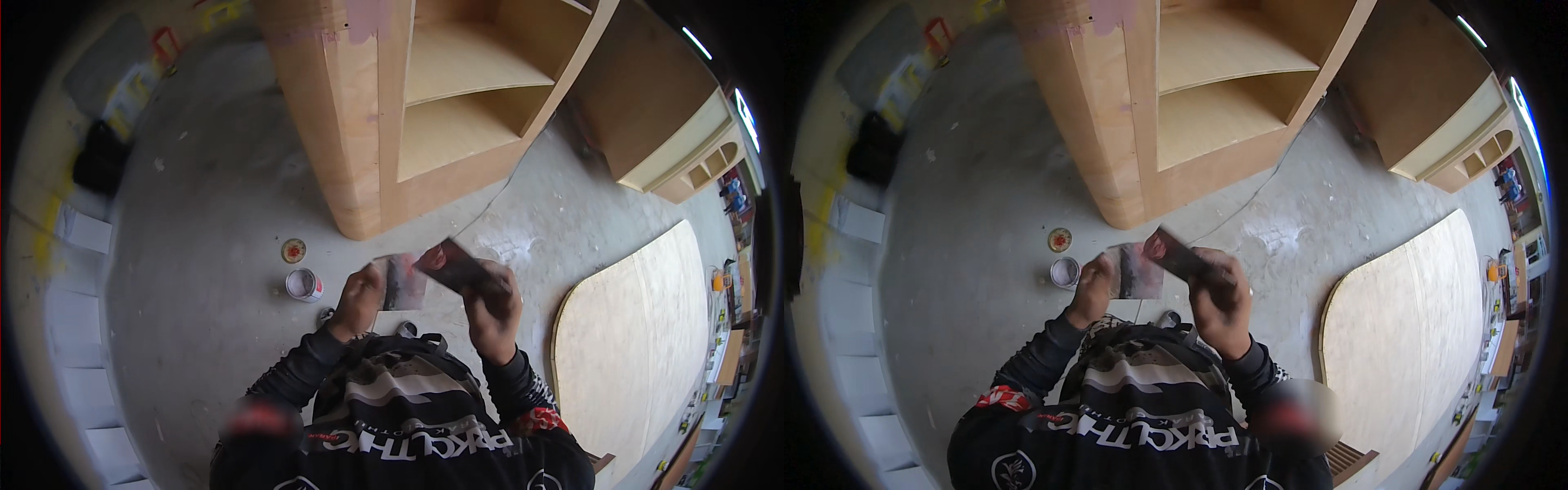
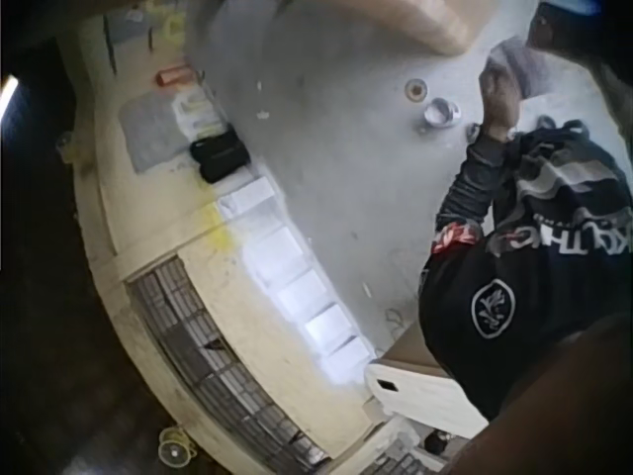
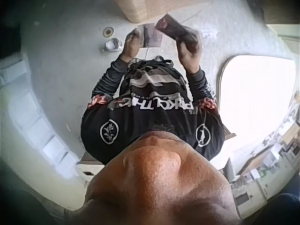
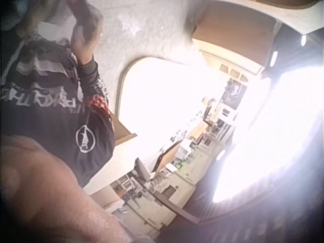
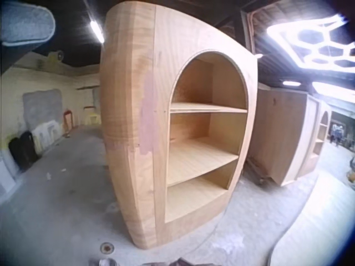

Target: Applying pink wood putty to the surface of a wooden furniture piece using a metal scraper.

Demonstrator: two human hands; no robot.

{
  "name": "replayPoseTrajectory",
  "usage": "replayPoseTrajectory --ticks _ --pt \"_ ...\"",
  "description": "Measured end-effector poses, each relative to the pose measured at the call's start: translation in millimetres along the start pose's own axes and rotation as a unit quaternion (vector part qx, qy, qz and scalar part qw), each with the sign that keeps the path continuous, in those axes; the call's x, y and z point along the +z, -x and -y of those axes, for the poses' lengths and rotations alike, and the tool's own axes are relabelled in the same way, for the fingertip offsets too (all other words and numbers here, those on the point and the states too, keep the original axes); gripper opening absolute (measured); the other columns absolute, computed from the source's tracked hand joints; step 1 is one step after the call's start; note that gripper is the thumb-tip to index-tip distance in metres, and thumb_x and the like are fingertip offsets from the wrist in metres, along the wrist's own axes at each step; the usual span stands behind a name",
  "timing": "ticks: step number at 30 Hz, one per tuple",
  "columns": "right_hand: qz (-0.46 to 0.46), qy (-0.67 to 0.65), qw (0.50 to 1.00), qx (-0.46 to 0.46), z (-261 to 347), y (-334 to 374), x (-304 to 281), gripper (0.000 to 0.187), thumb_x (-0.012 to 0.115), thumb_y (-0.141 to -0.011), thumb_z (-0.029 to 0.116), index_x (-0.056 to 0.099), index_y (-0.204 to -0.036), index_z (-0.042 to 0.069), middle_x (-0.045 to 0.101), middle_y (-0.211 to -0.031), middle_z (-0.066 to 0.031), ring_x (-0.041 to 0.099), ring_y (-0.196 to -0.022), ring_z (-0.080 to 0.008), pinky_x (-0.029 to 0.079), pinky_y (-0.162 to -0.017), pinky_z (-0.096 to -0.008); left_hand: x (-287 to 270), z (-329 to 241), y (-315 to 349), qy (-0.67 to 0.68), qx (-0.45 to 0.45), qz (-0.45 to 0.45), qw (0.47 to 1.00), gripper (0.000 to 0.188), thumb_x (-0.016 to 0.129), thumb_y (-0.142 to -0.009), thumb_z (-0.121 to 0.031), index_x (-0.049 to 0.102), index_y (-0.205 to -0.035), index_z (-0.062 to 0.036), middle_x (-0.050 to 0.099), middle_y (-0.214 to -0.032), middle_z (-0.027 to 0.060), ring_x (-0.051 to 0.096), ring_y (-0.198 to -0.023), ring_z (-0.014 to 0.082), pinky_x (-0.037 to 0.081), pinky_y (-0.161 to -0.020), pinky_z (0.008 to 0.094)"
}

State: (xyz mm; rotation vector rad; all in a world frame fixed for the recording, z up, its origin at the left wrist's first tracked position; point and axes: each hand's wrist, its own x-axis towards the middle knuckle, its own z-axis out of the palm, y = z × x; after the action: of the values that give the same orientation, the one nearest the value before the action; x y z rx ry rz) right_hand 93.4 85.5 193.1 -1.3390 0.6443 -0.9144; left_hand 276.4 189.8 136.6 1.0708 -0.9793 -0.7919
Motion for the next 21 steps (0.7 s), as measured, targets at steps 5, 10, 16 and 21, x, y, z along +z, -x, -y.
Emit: replayPoseTrajectory --ticks 5,10,16,21 --pt "0.253 0.224 0.852 -0.399 3.4 -12.5 4.2 0.049 0.071 -0.076 -0.003 0.065 -0.123 0.008 0.055 -0.129 -0.0210 0.054 -0.125 -0.0405 0.045 -0.104 -0.0502 -9.3 -1.5 -6.4 0.455 -0.273 -0.120 0.839 0.034 0.050 -0.099 -0.021 0.054 -0.128 -0.0036 0.063 -0.123 0.0135 0.064 -0.110 0.0250 0.053 -0.092 0.0393" --pt "0.226 0.285 0.861 -0.357 -31.0 -16.6 5.0 0.047 0.067 -0.078 -0.005 0.065 -0.123 0.009 0.055 -0.131 -0.0188 0.054 -0.124 -0.0397 0.045 -0.105 -0.0473 -14.1 -16.3 -13.7 0.499 -0.252 -0.103 0.822 0.036 0.053 -0.094 -0.014 0.052 -0.129 -0.0058 0.064 -0.122 0.0118 0.064 -0.110 0.0253 0.055 -0.091 0.0411" --pt "0.262 0.275 0.923 -0.061 -66.9 -3.3 -24.5 0.048 0.053 -0.081 -0.012 0.060 -0.126 0.002 0.063 -0.118 -0.0152 0.061 -0.110 -0.0311 0.049 -0.096 -0.0370 -12.6 -27.5 -7.3 0.497 -0.149 -0.161 0.840 0.037 0.051 -0.098 -0.014 0.050 -0.130 0.0029 0.061 -0.127 0.0181 0.059 -0.119 0.0275 0.045 -0.105 0.0416" --pt "0.047 -0.385 0.874 0.294 -40.7 11.3 -12.9 0.026 0.056 -0.092 0.010 0.059 -0.117 0.003 0.064 -0.111 -0.0039 0.061 -0.105 -0.0204 0.049 -0.093 -0.0339 -11.4 -15.7 -14.3 -0.212 0.320 -0.039 0.922 0.040 0.044 -0.103 -0.033 0.055 -0.131 -0.0058 0.059 -0.131 0.0198 0.056 -0.124 0.0355 0.041 -0.105 0.0454"
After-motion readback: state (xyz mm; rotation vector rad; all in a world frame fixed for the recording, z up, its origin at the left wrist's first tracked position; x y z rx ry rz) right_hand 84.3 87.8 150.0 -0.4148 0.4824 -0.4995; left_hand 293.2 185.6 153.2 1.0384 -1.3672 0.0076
